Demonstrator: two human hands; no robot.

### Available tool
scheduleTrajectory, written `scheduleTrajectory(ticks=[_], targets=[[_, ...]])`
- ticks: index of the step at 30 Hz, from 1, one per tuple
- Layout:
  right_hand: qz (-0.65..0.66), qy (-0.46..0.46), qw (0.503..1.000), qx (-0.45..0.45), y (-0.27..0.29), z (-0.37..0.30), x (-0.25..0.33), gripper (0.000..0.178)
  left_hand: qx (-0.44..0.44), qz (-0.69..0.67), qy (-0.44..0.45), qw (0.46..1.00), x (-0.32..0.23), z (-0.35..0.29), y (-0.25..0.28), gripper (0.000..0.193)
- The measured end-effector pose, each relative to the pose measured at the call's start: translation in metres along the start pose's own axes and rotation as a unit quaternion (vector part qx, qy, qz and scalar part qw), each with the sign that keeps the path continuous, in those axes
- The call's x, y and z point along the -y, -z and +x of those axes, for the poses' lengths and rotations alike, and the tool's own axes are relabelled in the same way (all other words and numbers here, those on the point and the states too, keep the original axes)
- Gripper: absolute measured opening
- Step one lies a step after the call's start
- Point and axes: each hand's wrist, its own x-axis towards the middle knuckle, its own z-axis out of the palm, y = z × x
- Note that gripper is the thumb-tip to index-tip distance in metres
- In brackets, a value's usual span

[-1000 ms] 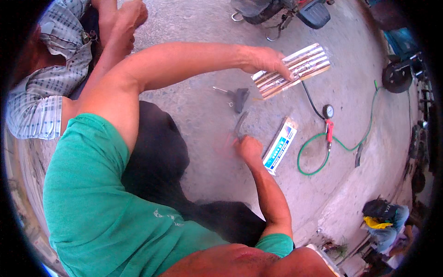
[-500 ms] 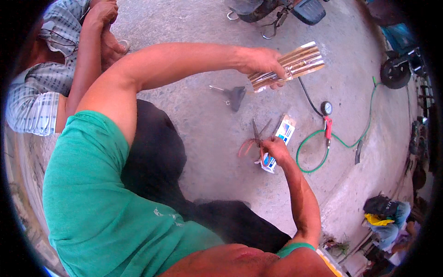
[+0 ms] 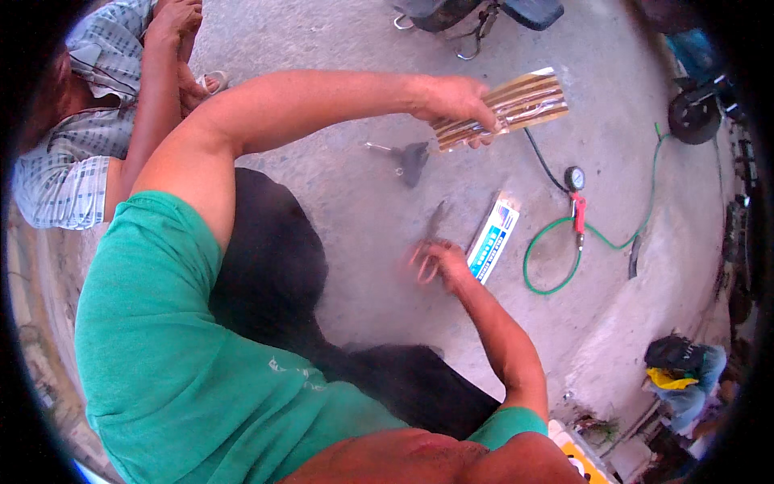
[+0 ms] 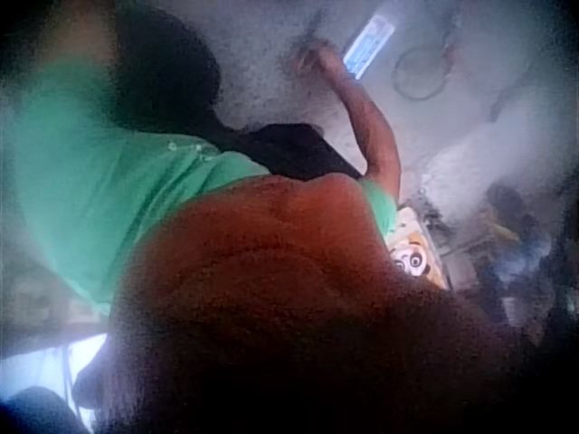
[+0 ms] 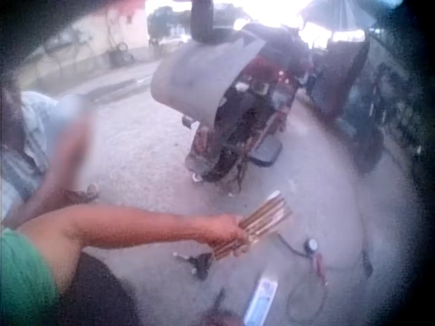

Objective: The person cuts a strip of rubber patch material with scissors, sands a small area of a rubber tube with sandpaper, and then cuts another smaller piece of the patch material.

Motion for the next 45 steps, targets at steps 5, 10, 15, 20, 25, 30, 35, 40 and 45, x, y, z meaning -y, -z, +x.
scheduleTrajectory(ticks=[5,10,15,20,25,30,35,40,45], targets=[[0.065,0.034,0.997,-0.002,0.034,-0.001,0.017,0.019,0.014,0.000,0.037,0.999,0.017,0.005,0.009,0.037],[0.073,0.135,0.988,0.029,0.034,-0.041,0.083,0.025,0.032,-0.002,0.068,0.997,0.013,-0.004,0.006,0.038],[0.030,0.193,0.980,0.029,0.033,-0.060,0.117,0.033,0.004,0.033,0.077,0.996,0.011,-0.007,-0.006,0.040],[0.066,0.252,0.966,-0.006,0.028,-0.061,0.135,0.032,0.050,0.014,0.065,0.997,0.029,-0.008,-0.025,0.040],[0.201,0.268,0.942,-0.008,0.006,-0.068,0.145,0.041,0.054,-0.138,0.095,0.984,0.032,-0.006,-0.037,0.039],[0.325,0.191,0.925,0.050,-0.009,-0.087,0.148,0.058,0.044,-0.160,0.086,0.982,0.030,-0.007,-0.038,0.030],[0.328,0.236,0.903,0.146,0.021,-0.084,0.138,0.061,0.052,-0.151,0.027,0.987,0.021,-0.009,-0.043,0.029],[0.280,0.253,0.926,0.026,0.047,-0.099,0.140,0.055,0.040,-0.115,0.037,0.992,0.013,-0.002,-0.020,0.033],[0.047,0.306,0.949,-0.059,0.069,-0.098,0.129,0.072,0.005,-0.097,0.003,0.995,0.014,0.001,-0.003,0.036]])
